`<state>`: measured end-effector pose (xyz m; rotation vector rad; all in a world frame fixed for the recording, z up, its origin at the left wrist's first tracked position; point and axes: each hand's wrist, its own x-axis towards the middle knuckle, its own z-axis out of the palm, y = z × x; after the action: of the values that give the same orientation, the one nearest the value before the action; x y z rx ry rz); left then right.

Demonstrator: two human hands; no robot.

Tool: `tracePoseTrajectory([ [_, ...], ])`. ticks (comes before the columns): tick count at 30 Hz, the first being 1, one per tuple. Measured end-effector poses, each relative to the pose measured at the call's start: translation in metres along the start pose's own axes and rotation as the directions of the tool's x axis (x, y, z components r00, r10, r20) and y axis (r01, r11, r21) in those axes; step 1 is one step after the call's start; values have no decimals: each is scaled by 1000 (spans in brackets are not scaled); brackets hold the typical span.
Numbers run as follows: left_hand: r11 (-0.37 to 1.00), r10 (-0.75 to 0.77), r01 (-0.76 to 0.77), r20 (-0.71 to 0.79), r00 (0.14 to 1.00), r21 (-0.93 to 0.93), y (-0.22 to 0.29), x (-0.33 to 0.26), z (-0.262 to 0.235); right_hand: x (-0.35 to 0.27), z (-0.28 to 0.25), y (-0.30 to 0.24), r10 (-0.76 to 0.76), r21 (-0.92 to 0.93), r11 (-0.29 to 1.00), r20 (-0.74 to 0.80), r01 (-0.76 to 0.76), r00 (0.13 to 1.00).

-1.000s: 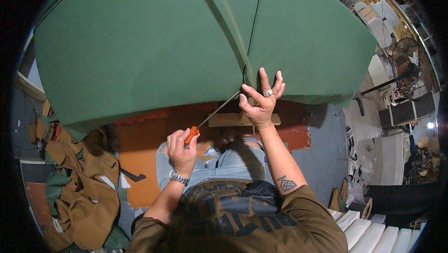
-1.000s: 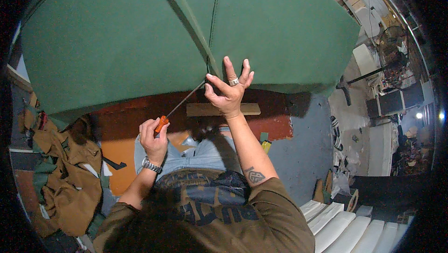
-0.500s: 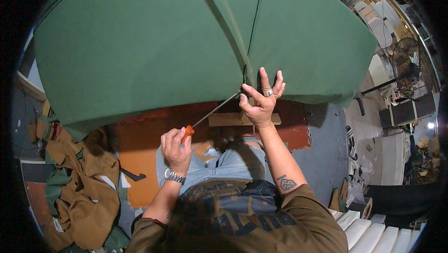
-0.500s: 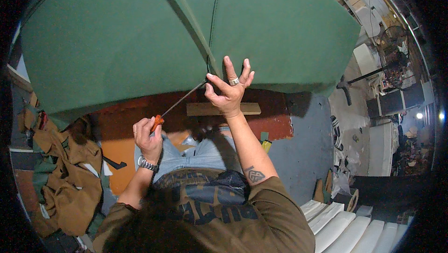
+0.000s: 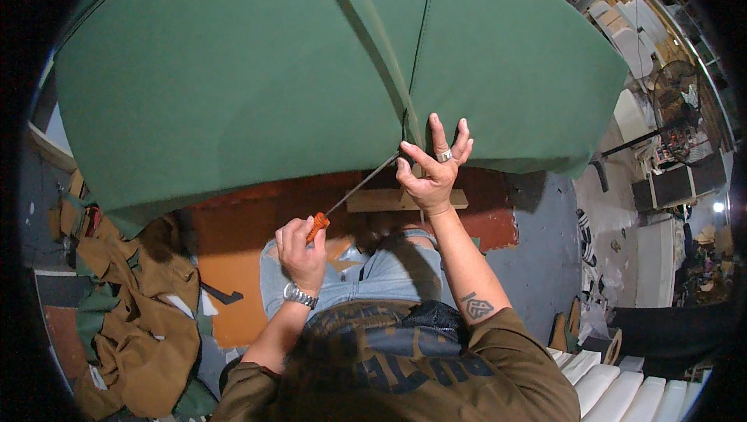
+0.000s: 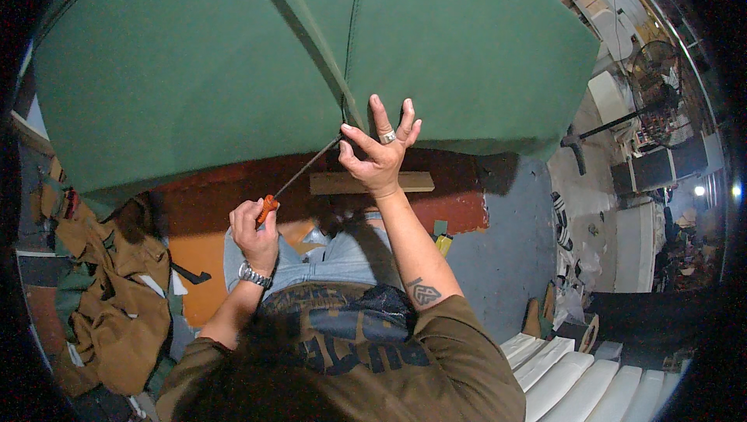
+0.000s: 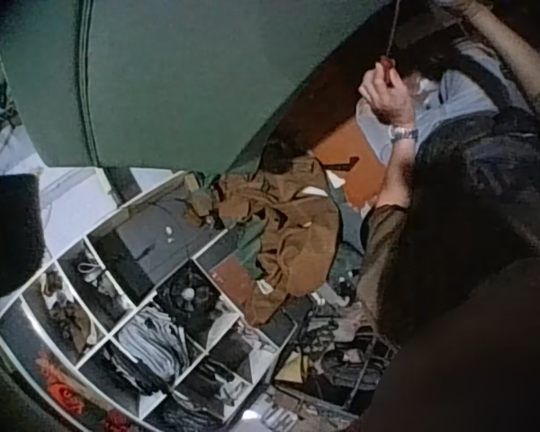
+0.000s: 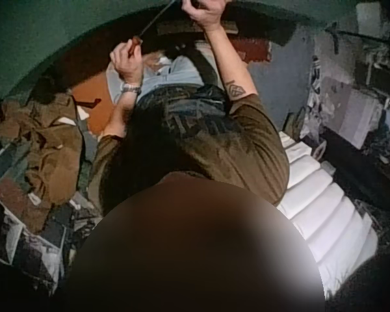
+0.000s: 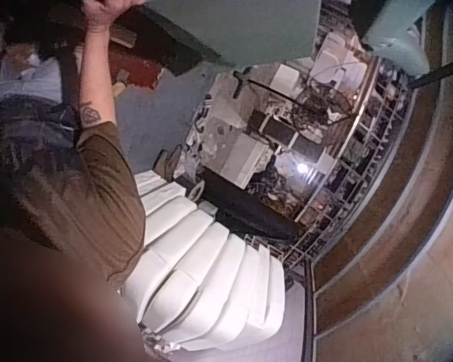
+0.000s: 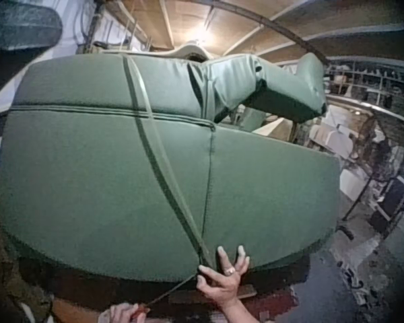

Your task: The person uses a screwdriver to pry open a seam on a green upholstered chair. They repeatedly insert the tool into the seam and lever it to separate the fabric layers, working along the same section throughout the clip.

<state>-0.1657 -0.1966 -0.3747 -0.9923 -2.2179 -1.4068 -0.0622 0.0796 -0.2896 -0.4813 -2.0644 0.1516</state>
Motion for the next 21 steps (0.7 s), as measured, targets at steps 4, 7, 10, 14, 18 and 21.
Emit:
tracePoseTrajectory([
  [4,998,-58,58,8,998,8,5,-9,6,-1,0,1,5,6,1000,1,-5,1000],
  [7,996,-90,90,-6,996,-16,12,-13,13,-1,1,2,4,12,1000,-5,-4,1000],
  [10,996,-90,90,-18,996,-10,18,-13,18,0,1,2,3,19,1000,-9,-3,1000],
  [14,991,-99,99,4,995,-93,17,-8,18,0,0,2,10,11,1000,-5,-10,1000],
  [18,953,-130,165,148,980,-256,8,0,16,0,0,2,25,11,1000,7,-26,1000],
  [21,875,-179,319,370,912,-364,-2,2,15,0,0,2,15,6,1000,1,-15,1000],
])
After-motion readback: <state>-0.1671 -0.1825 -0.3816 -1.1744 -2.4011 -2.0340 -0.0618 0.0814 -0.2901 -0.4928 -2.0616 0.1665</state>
